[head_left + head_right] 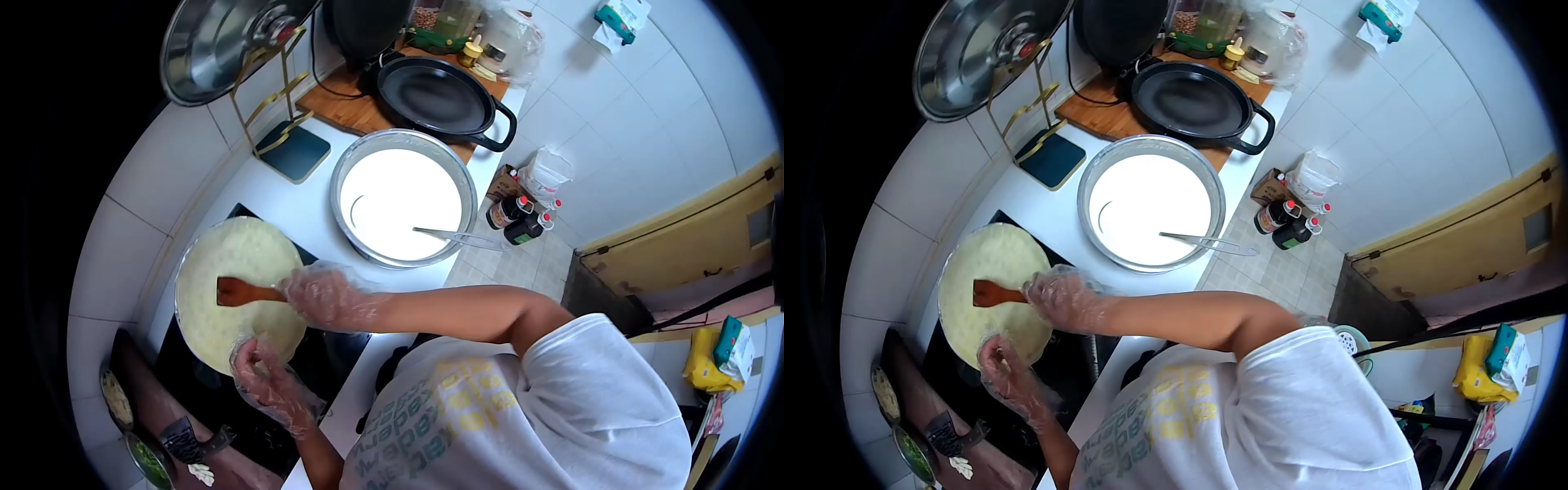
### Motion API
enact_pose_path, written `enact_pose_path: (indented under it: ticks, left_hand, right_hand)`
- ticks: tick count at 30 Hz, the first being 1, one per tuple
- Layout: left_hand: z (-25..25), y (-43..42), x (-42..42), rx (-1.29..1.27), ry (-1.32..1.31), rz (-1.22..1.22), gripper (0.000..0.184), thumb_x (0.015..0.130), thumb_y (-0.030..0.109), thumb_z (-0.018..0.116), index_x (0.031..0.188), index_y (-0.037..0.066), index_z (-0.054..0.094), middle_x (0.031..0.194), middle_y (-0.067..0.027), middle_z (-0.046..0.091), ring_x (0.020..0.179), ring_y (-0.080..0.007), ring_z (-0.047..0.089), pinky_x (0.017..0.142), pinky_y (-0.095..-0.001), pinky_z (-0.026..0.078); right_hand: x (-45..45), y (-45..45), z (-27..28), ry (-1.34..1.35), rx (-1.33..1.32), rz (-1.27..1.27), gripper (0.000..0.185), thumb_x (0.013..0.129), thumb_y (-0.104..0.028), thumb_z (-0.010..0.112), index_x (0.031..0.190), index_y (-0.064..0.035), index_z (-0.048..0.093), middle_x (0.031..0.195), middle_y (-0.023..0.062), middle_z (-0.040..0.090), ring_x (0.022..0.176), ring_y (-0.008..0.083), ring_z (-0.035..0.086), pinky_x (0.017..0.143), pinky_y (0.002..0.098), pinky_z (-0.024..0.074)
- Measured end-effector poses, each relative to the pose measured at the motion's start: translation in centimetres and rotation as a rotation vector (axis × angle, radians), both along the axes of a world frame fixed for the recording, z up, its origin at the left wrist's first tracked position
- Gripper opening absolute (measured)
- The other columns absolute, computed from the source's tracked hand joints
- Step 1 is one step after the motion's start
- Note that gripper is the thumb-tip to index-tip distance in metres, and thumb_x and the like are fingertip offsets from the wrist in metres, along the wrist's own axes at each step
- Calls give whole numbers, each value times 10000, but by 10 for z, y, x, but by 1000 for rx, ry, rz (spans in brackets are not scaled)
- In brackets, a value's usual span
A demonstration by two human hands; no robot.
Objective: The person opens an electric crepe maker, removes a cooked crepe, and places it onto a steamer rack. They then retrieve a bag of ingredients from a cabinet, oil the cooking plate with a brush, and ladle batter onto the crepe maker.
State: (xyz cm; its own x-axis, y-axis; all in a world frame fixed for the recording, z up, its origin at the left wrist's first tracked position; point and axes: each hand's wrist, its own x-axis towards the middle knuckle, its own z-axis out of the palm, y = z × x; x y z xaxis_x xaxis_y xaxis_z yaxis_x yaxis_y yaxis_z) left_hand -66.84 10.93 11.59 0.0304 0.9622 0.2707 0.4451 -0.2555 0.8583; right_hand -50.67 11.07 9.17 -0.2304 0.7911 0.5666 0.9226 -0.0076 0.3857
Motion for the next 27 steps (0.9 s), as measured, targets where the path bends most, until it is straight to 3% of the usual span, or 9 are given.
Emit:
enact_pose_path:
  ticks: [3, 4, 7, 8, 15, 18, 21, 23, 27]
  left_hand:
    - [-3, -7, 15, 1, 71, -6, 201, 842, 152, 533, 967, -4, 505, 980, -101, 488, 914, -192, 467, 834, -303, 365]
    - [-2, -11, 18, 79, 121, 2, 192, 835, 140, 541, 952, -9, 507, 958, -112, 500, 886, -206, 476, 800, -308, 379]
    - [4, -31, 40, 216, 193, 11, 171, 812, 106, 561, 918, -19, 511, 912, -134, 524, 831, -234, 495, 731, -312, 408]
    - [12, -40, 49, 201, 168, 18, 168, 805, 95, 566, 916, -19, 512, 912, -133, 524, 832, -232, 496, 732, -306, 408]
    - [71, -122, 187, 242, -130, -75, 168, 747, 28, 548, 895, -16, 483, 901, -110, 460, 824, -200, 466, 737, -306, 418]
    - [76, -156, 274, 238, -278, -178, 155, 733, 71, 582, 836, 24, 476, 857, -97, 473, 785, -191, 463, 680, -285, 407]
    - [89, -171, 358, 263, -234, -415, 137, 727, 89, 615, 737, 53, 483, 782, -92, 485, 729, -193, 473, 661, -289, 394]
    - [98, -182, 403, 146, -286, -521, 186, 710, 84, 646, 682, 59, 463, 748, -87, 484, 697, -197, 476, 649, -293, 391]
    - [97, -182, 467, 117, -283, -651, 287, 718, 16, 627, 608, 60, 367, 628, -77, 454, 581, -183, 443, 528, -273, 352]
  right_hand:
    - [1, 24, -28, 340, -243, 249, 232, 720, -166, 500, 901, -22, 525, 752, 96, 538, 630, 200, 546, 456, 325, 403]
    - [1, 25, -26, 446, -418, 263, 213, 707, -177, 508, 874, -49, 542, 782, 93, 551, 703, 213, 558, 577, 331, 429]
    - [26, 2, 11, 642, -251, 482, 206, 701, -193, 519, 859, -72, 572, 801, 70, 564, 795, 213, 555, 720, 350, 413]
    - [36, -7, 28, 674, -110, 524, 230, 634, -188, 588, 823, -57, 597, 843, 84, 562, 755, 218, 563, 683, 344, 430]
    - [217, -85, 136, 553, -329, 465, 145, 665, -142, 562, 786, -86, 620, 742, 80, 598, 736, 226, 602, 659, 356, 477]
    - [326, -124, 125, 563, -378, 323, 146, 739, -162, 529, 838, -112, 624, 834, 65, 621, 768, 208, 607, 663, 341, 484]
    - [424, -164, 137, 525, -419, 128, 173, 811, -207, 493, 872, -104, 619, 873, 60, 623, 769, 228, 601, 658, 329, 482]
    - [479, -178, 145, 632, -351, 132, 125, 750, -158, 524, 781, -55, 588, 721, 100, 593, 678, 254, 592, 602, 388, 473]
    - [574, -173, 131, 811, -304, -12, 195, 796, -200, 540, 944, -83, 590, 877, 95, 612, 796, 243, 592, 724, 325, 467]
